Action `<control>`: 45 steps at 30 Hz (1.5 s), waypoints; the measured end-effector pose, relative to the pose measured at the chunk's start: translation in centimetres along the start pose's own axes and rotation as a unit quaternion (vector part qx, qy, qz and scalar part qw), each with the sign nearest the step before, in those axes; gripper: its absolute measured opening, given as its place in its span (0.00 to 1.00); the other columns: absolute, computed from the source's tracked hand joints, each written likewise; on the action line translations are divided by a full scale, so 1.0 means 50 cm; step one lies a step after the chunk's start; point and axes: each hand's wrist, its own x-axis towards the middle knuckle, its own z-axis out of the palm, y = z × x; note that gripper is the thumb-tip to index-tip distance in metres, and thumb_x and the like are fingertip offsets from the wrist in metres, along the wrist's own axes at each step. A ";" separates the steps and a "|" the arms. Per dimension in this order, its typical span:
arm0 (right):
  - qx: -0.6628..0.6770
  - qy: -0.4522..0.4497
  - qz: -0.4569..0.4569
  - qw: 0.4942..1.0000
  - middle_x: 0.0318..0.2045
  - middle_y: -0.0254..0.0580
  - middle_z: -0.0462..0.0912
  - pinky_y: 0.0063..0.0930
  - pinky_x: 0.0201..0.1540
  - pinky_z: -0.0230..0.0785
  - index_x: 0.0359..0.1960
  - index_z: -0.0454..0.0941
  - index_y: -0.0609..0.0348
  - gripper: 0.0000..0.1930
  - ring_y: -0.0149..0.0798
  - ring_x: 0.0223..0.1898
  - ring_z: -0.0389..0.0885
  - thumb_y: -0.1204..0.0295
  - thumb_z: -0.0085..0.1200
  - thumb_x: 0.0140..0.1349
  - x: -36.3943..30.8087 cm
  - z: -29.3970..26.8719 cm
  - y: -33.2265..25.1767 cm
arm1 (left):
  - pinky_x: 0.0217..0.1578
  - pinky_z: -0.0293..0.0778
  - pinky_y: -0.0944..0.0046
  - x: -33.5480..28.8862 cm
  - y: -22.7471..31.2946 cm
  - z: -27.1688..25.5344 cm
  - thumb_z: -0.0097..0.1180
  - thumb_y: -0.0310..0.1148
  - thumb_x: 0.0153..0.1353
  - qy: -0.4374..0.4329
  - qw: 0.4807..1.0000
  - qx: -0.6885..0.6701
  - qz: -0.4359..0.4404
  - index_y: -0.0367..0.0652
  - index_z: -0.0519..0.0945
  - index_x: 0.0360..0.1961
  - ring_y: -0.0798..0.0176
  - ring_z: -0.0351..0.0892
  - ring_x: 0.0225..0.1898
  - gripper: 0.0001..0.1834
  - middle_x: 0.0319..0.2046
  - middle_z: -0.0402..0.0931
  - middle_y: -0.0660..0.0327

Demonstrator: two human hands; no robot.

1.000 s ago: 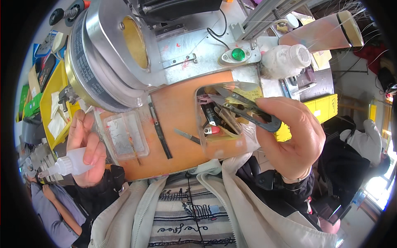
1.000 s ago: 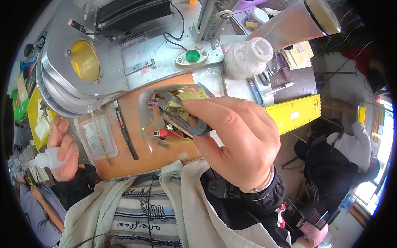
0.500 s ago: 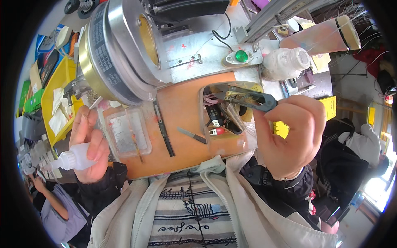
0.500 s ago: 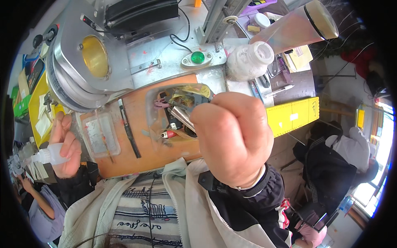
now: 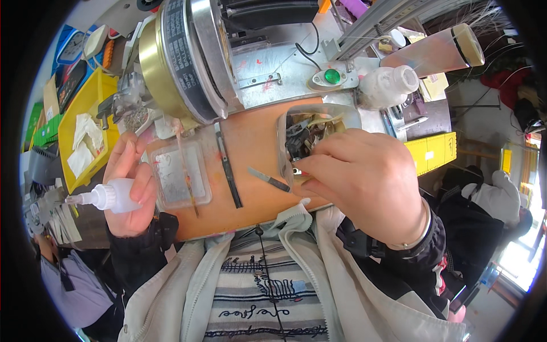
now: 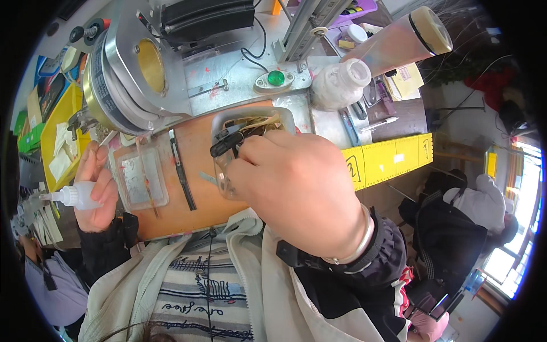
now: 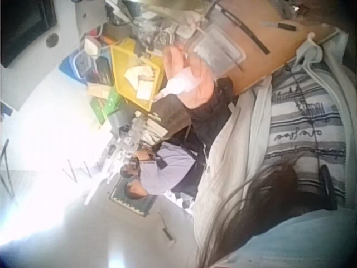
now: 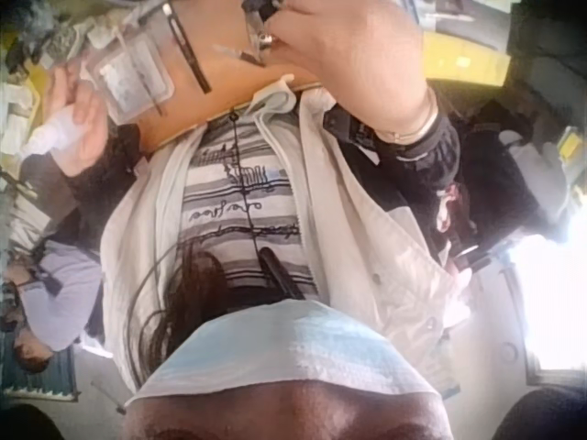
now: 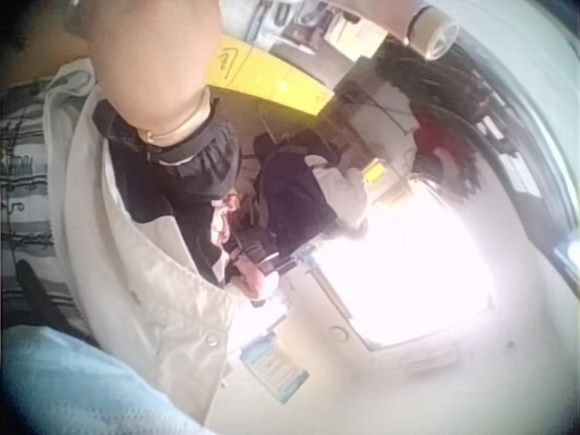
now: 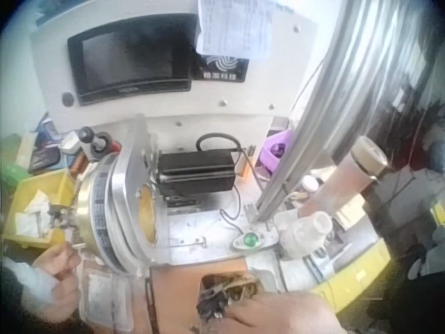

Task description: Manually assemble and glue small metal and electronic components at a workbench.

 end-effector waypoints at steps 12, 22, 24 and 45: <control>-0.034 -0.002 0.005 0.999 0.21 0.34 0.70 0.28 0.23 0.67 0.20 0.74 0.53 0.06 0.36 0.24 0.74 0.71 0.60 0.39 -0.016 -0.004 0.009 | 0.10 0.59 0.75 0.001 0.000 0.005 0.33 0.31 0.71 -0.020 1.000 0.008 -0.018 0.40 0.62 0.47 0.74 0.57 0.11 0.08 0.37 0.64 0.62; 0.065 0.162 0.133 0.975 0.22 0.36 0.73 0.19 0.22 0.62 0.26 0.79 0.62 0.10 0.28 0.20 0.71 0.82 0.64 0.38 -0.050 -0.033 0.014 | 0.10 0.60 0.75 0.004 -0.007 0.021 0.33 0.31 0.71 -0.001 1.000 0.014 -0.017 0.40 0.62 0.45 0.75 0.57 0.11 0.08 0.36 0.64 0.63; 0.092 0.171 0.142 0.971 0.23 0.36 0.74 0.20 0.23 0.62 0.26 0.79 0.62 0.10 0.27 0.21 0.70 0.82 0.64 0.38 -0.054 -0.037 0.012 | 0.10 0.60 0.76 0.000 -0.006 0.026 0.33 0.31 0.71 0.008 1.000 0.018 -0.016 0.40 0.62 0.45 0.75 0.57 0.11 0.08 0.36 0.64 0.63; 0.119 0.097 0.114 0.982 0.14 0.33 0.72 0.27 0.18 0.62 0.36 0.79 0.54 0.19 0.40 0.15 0.71 0.65 0.70 0.40 -0.080 -0.020 -0.032 | 0.12 0.62 0.73 -0.006 -0.007 0.039 0.54 0.30 0.61 -0.002 0.999 0.051 0.000 0.42 0.72 0.35 0.71 0.70 0.14 0.05 0.28 0.74 0.65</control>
